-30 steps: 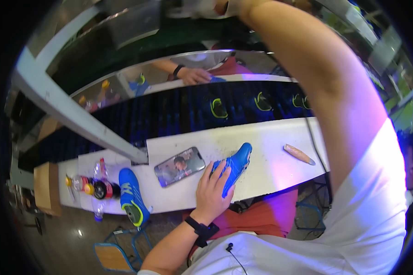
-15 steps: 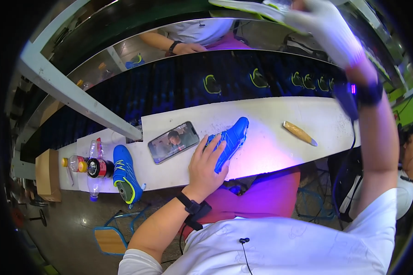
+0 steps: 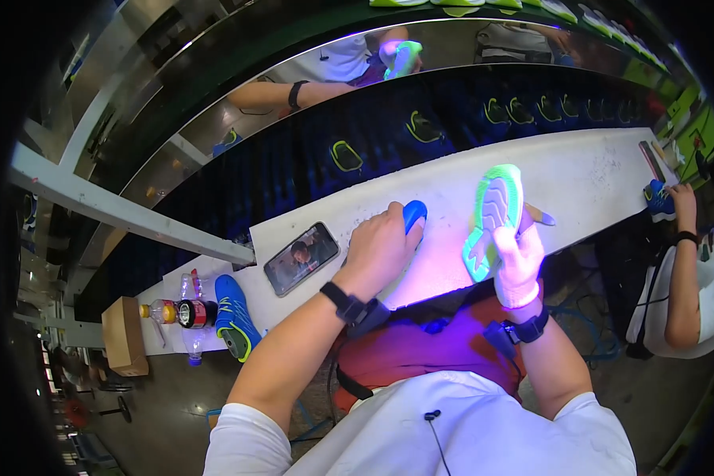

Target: Applying adhesive and attaching soles to shoe uppers on an assembly line.

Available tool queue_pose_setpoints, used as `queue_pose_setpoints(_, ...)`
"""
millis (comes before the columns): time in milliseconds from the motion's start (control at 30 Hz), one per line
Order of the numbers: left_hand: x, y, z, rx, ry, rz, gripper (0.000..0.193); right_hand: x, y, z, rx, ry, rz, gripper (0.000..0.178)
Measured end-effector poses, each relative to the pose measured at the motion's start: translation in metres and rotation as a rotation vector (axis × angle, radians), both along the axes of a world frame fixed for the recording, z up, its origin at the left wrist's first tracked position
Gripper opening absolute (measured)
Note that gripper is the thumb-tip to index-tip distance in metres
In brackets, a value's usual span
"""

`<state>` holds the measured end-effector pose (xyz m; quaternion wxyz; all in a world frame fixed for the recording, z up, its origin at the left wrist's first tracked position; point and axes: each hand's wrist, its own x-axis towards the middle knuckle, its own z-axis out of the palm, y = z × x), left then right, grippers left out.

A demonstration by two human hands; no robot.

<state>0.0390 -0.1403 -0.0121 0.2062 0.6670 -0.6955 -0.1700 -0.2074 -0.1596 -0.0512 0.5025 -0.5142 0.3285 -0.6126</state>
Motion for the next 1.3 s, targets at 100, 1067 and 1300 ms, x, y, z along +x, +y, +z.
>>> queue_pose_setpoints(100, -0.009, 0.032, -0.002, -0.325, 0.182, -0.061, 0.039, -0.011, 0.011, 0.018, 0.055, 0.093, -0.044, 0.054)
queue_pose_setpoints(1067, -0.053, 0.138, -0.006, -0.437, 1.111, 0.051, 0.043, 0.031, 0.074, 0.042, -0.096, 0.058, 0.41, 0.03)
queue_pose_setpoints(1300, -0.04, 0.148, -0.003, -0.381, 1.062, 0.059, 0.046, 0.028, 0.073, 0.039, -0.067, 0.131, 0.481, 0.032)
